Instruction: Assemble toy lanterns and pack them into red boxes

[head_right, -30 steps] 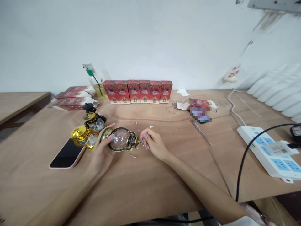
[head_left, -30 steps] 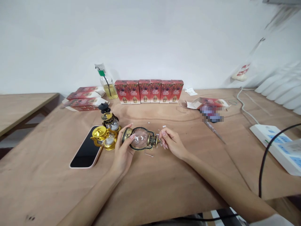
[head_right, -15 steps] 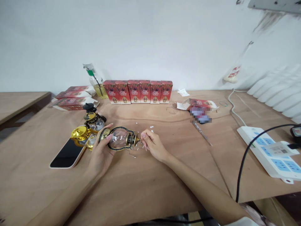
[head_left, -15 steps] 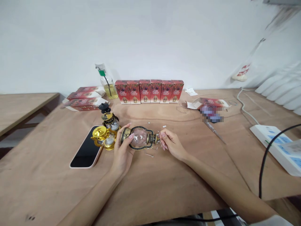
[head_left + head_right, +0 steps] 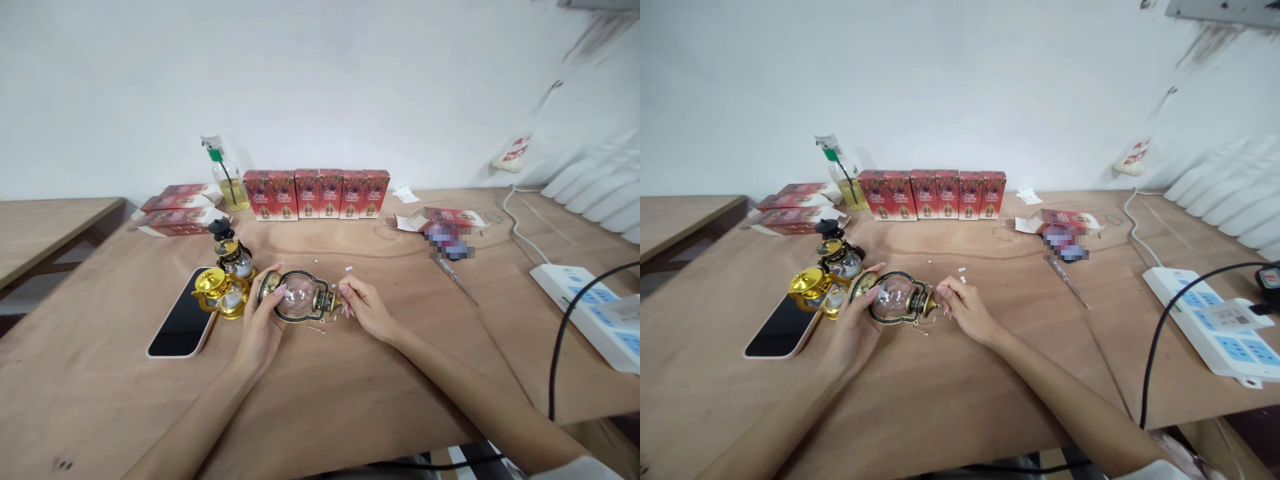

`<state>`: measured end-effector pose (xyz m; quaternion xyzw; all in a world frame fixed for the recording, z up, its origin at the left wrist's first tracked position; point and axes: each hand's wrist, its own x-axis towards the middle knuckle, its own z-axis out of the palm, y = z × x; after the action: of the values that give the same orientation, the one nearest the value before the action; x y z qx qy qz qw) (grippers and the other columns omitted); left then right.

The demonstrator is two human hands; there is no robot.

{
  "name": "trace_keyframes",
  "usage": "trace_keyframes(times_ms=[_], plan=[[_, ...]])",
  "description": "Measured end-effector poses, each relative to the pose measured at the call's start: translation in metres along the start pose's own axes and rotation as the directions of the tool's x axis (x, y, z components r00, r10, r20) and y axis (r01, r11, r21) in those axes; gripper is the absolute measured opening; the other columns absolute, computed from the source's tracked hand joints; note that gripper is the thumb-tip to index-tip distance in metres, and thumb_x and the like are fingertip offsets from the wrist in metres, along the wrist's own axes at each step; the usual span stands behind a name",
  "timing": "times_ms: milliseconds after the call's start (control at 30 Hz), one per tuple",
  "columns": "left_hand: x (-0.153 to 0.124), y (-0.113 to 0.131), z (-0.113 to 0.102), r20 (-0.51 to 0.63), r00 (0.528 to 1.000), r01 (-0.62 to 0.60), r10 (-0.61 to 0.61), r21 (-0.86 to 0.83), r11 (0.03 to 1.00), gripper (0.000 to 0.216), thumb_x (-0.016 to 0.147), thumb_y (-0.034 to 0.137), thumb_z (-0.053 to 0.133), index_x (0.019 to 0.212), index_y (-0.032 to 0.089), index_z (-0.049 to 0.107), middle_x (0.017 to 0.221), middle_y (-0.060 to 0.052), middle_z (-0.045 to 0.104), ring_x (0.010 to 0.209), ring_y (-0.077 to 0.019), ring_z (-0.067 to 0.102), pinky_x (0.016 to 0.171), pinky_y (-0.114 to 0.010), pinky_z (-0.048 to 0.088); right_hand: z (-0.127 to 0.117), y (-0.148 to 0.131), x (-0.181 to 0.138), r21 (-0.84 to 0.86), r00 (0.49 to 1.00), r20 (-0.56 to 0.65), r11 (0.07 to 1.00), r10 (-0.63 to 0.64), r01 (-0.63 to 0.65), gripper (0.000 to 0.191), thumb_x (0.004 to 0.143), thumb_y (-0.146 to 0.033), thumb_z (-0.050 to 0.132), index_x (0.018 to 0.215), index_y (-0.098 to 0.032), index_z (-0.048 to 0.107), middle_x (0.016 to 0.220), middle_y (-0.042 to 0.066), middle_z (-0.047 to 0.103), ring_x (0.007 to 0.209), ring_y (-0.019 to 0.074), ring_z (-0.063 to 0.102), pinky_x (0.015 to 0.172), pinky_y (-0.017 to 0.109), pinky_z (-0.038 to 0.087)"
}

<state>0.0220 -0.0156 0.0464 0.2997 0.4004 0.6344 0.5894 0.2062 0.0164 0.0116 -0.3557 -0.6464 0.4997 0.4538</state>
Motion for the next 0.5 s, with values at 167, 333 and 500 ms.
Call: trace_keyframes(times_ms=[167, 333, 500], plan=[[-0.0017, 0.0006, 0.0015, 0.007, 1.000, 0.019, -0.019, 0.019, 1.000, 0.052, 0.069, 0.030, 0.073, 0.118, 0.025, 0.056, 0.093, 0.000, 0.065, 0.089, -0.0189, 0.066, 0.078, -0.031, 0.055, -0.0035, -0.0011, 0.0001, -0.063, 0.999, 0.046, 0.998, -0.028, 0.031, 0.044, 0.090, -0.059, 0.041, 0.071, -0.020, 0.049, 0.054, -0.005, 0.044, 0.047, 0.0082, 0.043, 0.049, 0.022, 0.035], [-0.0014, 0.0014, 0.0039, -0.004, 0.999, 0.038, -0.038, 0.026, 0.999, 0.050, 0.066, 0.030, 0.074, 0.113, 0.025, 0.058, 0.093, -0.001, 0.066, 0.089, -0.0203, 0.066, 0.077, -0.031, 0.055, -0.0037, -0.0020, 0.0005, -0.095, 0.998, 0.059, 0.995, -0.028, 0.034, 0.044, 0.091, -0.058, 0.041, 0.071, -0.020, 0.049, 0.056, -0.005, 0.045, 0.049, 0.0081, 0.042, 0.052, 0.022, 0.035], [-0.0033, 0.0010, 0.0034, 0.014, 1.000, 0.018, -0.018, -0.012, 1.000, 0.052, 0.067, 0.027, 0.074, 0.116, 0.027, 0.056, 0.092, 0.000, 0.065, 0.090, -0.0206, 0.067, 0.078, -0.032, 0.056, -0.0018, -0.0006, 0.0001, -0.054, 0.998, 0.058, 0.998, 0.018, -0.015, 0.045, 0.090, -0.060, 0.041, 0.070, -0.020, 0.048, 0.057, -0.005, 0.045, 0.049, 0.0083, 0.042, 0.051, 0.022, 0.035]])
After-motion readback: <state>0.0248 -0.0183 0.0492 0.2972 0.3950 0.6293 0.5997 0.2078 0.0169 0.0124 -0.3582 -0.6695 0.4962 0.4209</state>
